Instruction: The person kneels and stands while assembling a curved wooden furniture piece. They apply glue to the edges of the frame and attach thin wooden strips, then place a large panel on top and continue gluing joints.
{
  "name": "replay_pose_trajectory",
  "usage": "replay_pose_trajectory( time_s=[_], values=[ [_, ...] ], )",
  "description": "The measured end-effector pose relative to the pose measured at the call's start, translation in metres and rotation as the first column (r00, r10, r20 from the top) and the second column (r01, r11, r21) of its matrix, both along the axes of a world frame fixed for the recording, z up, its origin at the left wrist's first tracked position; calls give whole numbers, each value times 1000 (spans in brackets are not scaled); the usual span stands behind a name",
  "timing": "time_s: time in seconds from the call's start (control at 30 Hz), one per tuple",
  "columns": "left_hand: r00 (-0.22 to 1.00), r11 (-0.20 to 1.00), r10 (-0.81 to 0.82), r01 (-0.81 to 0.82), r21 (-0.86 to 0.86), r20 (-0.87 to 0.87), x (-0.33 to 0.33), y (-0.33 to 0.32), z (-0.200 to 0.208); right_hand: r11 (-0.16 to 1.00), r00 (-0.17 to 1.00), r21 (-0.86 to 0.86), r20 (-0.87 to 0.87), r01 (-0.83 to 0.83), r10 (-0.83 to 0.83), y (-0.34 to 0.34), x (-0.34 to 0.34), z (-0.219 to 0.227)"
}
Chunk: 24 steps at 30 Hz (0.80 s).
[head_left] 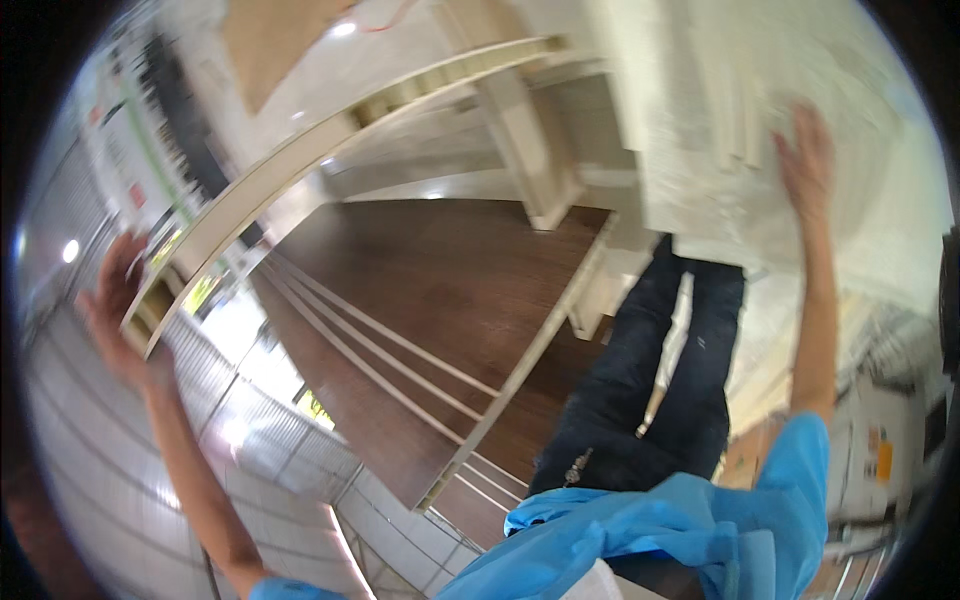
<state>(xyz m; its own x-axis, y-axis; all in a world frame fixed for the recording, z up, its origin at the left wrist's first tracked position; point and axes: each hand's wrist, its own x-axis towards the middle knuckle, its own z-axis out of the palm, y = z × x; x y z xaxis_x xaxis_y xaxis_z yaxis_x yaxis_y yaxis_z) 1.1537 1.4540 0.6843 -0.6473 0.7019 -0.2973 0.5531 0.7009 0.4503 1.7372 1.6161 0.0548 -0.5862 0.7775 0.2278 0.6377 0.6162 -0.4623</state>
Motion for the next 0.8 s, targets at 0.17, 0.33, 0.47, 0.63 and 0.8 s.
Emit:
replay_pose_trajectory(
  time_s=[0.17,0.33,0.47,0.63,0.8],
  values=[
    [998,999,2,-5,45,59,22,15,-15,975,938,152,330,-161,104,20,16,2],
    [995,999,-38,39,8,-93,38,23,-24,990,918,42,382,-136,110,18,28,-17],
    [993,998,-50,53,35,-103,41,23,-28,959,980,-229,146,164,-132,-9,17,2],
    [999,998,-9,12,59,-53,41,25,-32,-71,438,-951,-73,-302,-896,-51,-49,73],
    [989,995,-83,88,38,-119,45,26,-30,-171,353,-675,-140,-717,-925,-84,-189,160]
  ],
)
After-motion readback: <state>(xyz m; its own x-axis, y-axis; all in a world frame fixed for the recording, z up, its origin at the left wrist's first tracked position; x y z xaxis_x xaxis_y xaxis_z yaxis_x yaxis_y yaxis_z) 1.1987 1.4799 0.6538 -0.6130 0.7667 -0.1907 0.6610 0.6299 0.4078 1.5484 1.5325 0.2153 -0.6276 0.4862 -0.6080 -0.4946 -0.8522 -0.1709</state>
